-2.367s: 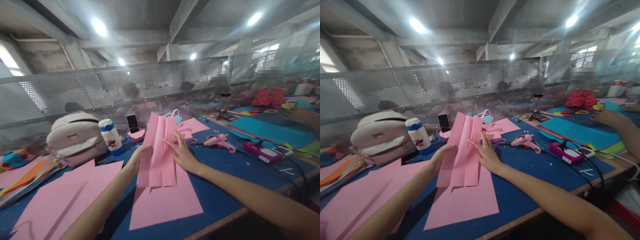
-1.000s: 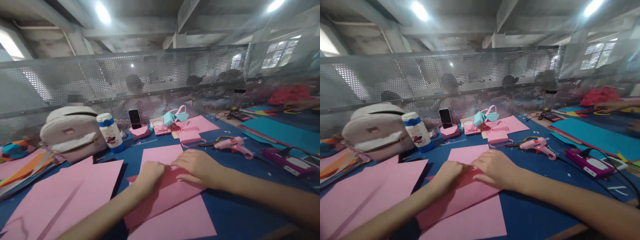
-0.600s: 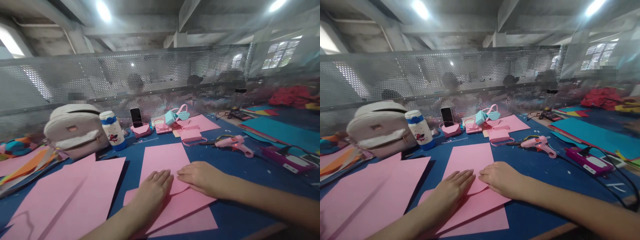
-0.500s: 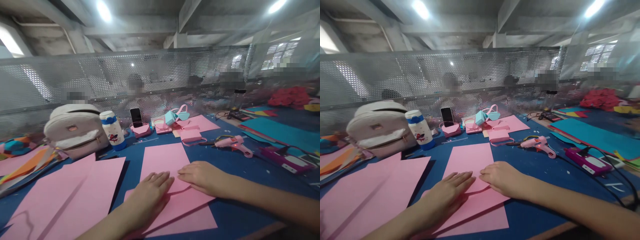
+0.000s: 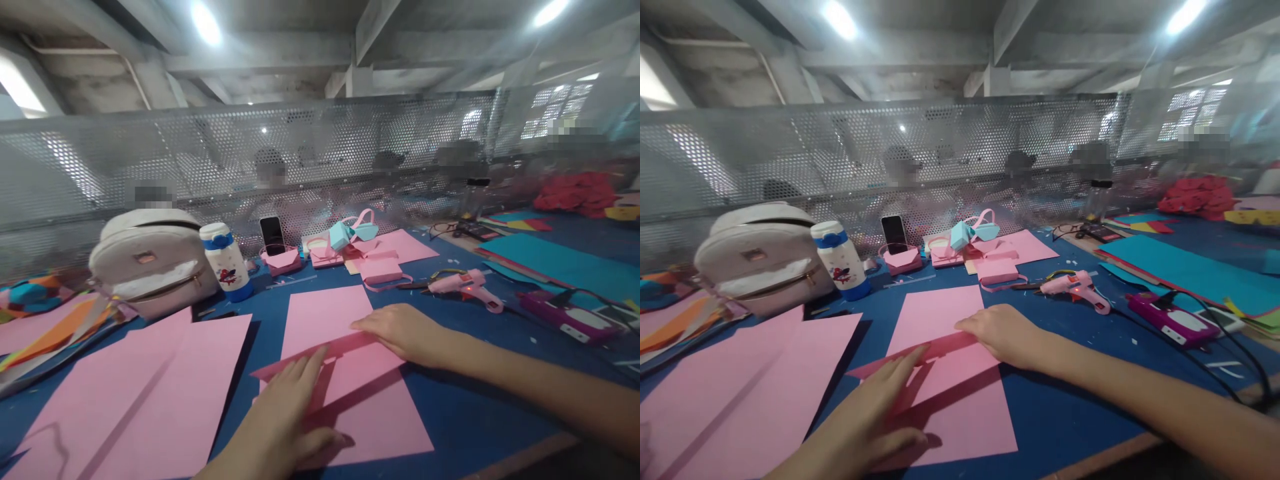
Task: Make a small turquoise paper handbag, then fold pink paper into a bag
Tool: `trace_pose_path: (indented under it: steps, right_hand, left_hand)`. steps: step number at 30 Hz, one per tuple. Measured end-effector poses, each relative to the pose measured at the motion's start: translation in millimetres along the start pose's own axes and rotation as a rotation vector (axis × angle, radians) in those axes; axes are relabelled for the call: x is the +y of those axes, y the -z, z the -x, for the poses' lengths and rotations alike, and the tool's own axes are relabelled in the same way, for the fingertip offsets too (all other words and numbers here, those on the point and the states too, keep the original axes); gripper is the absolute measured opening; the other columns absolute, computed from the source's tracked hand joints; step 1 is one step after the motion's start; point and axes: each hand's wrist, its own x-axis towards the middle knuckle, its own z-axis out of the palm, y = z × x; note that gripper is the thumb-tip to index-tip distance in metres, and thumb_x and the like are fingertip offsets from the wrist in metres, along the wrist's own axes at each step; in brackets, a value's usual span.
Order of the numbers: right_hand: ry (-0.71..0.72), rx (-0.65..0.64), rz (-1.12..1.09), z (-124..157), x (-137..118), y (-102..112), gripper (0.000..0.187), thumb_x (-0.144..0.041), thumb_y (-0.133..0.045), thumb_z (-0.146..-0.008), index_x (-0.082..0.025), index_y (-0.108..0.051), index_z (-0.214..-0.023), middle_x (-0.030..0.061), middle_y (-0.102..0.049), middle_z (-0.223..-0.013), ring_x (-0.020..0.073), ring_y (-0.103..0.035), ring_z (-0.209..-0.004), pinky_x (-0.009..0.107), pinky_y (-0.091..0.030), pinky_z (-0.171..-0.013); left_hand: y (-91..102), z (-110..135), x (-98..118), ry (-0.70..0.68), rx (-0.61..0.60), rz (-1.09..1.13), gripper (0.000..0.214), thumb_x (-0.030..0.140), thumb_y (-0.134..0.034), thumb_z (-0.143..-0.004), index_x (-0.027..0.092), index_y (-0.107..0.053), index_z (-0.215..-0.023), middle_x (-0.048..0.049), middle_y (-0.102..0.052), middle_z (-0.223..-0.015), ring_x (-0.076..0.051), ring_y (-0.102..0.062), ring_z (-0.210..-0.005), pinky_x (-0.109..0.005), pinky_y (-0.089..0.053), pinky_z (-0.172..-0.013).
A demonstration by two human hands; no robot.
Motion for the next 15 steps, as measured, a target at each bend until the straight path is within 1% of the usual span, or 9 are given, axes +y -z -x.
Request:
trace_pose_path:
  steps: [1, 2, 5, 6, 8, 9, 11, 13, 15]
  right_hand:
    - [-0.014, -0.008, 0.007, 0, 1, 0, 0.042, -0.007, -0.043, -0.089, -0.020, -0.063, -0.124, 0.0093, -0.072, -0.113, 0.0210, -0.068, -0.099, 0.030, -0.049, -0.082]
    - [-0.027, -0.017, 0.013, 1, 3, 0, 0.042, -0.007, -0.044, -0.088, -0.021, -0.063, -0.123, 0.0090, -0.073, -0.110, 0.0206, -0.069, -0.096, 0.029, -0.049, -0.080]
    - [-0.052, -0.038, 0.027, 3, 4, -1, 0.040, -0.008, -0.044, -0.089, -0.021, -0.063, -0.122, 0.0085, -0.074, -0.105, 0.0208, -0.070, -0.092, 0.027, -0.048, -0.075]
    - [-0.059, -0.042, 0.031, 3, 4, 0, 0.040, -0.008, -0.044, -0.089, -0.022, -0.063, -0.123, 0.0085, -0.074, -0.104, 0.0212, -0.070, -0.091, 0.027, -0.047, -0.074]
    - [-0.072, -0.048, 0.041, 3, 4, 1, 0.042, -0.007, -0.044, -0.089, -0.022, -0.062, -0.124, 0.0084, -0.074, -0.105, 0.0222, -0.070, -0.091, 0.028, -0.047, -0.072]
    - [-0.078, -0.048, 0.046, 2, 4, 2, 0.043, -0.006, -0.044, -0.088, -0.022, -0.062, -0.125, 0.0083, -0.074, -0.105, 0.0227, -0.070, -0.091, 0.028, -0.047, -0.071]
    - [-0.079, -0.053, 0.059, 1, 6, 4, 0.045, -0.006, -0.045, -0.088, -0.022, -0.062, -0.126, 0.0084, -0.074, -0.104, 0.0236, -0.070, -0.091, 0.029, -0.048, -0.072]
    - [-0.049, -0.063, 0.069, -1, 9, 5, 0.047, -0.006, -0.046, -0.087, -0.022, -0.060, -0.130, 0.0092, -0.074, -0.106, 0.0244, -0.070, -0.093, 0.031, -0.050, -0.074]
    - [0.018, -0.069, 0.057, 0, 12, 5, 0.052, -0.005, -0.048, -0.087, -0.023, -0.055, -0.135, 0.0098, -0.072, -0.114, 0.0245, -0.069, -0.099, 0.034, -0.051, -0.080]
  left_hand:
    - [4.2, -1, -1, 0.004, 0.011, 0.049, 0.088, 0.043, -0.075, -0.076, 0.019, -0.029, -0.148, -0.0169, -0.046, -0.146, -0.034, -0.047, -0.130, -0.047, -0.043, -0.103]
    - [8.1, -2, -2, 0.007, 0.028, 0.087, 0.077, 0.044, -0.070, -0.080, 0.019, -0.035, -0.144, -0.0155, -0.050, -0.143, -0.033, -0.049, -0.128, -0.046, -0.043, -0.102]
    - [15.0, -5, -5, 0.060, 0.048, 0.211, 0.039, 0.042, -0.061, -0.086, 0.021, -0.054, -0.118, -0.0087, -0.064, -0.122, -0.028, -0.060, -0.108, -0.040, -0.049, -0.089]
    - [15.4, -6, -6, 0.083, 0.045, 0.252, 0.033, 0.041, -0.062, -0.085, 0.021, -0.056, -0.111, -0.0066, -0.066, -0.116, -0.026, -0.062, -0.103, -0.037, -0.050, -0.085]
    - [13.5, -8, -8, 0.104, 0.056, 0.268, 0.034, 0.037, -0.068, -0.079, 0.021, -0.056, -0.107, -0.0052, -0.066, -0.112, -0.025, -0.062, -0.099, -0.034, -0.050, -0.081]
    - [11.5, -7, -8, 0.098, 0.089, 0.218, 0.038, 0.034, -0.071, -0.077, 0.021, -0.055, -0.108, -0.0061, -0.065, -0.113, -0.026, -0.061, -0.100, -0.035, -0.049, -0.082]
    - [5.6, -4, -7, 0.037, 0.193, -0.007, 0.041, 0.027, -0.071, -0.076, 0.020, -0.055, -0.113, -0.0086, -0.064, -0.115, -0.029, -0.060, -0.102, -0.039, -0.048, -0.084]
    - [-1.9, 2, -3, -0.079, 0.306, -0.304, 0.034, 0.023, -0.064, -0.083, 0.021, -0.056, -0.116, -0.0093, -0.066, -0.109, -0.030, -0.061, -0.096, -0.042, -0.048, -0.081]
    - [-10.5, 11, 3, -0.212, 0.376, -0.528, 0.027, 0.023, -0.053, -0.091, 0.024, -0.058, -0.118, -0.0078, -0.068, -0.099, -0.027, -0.063, -0.085, -0.040, -0.049, -0.075]
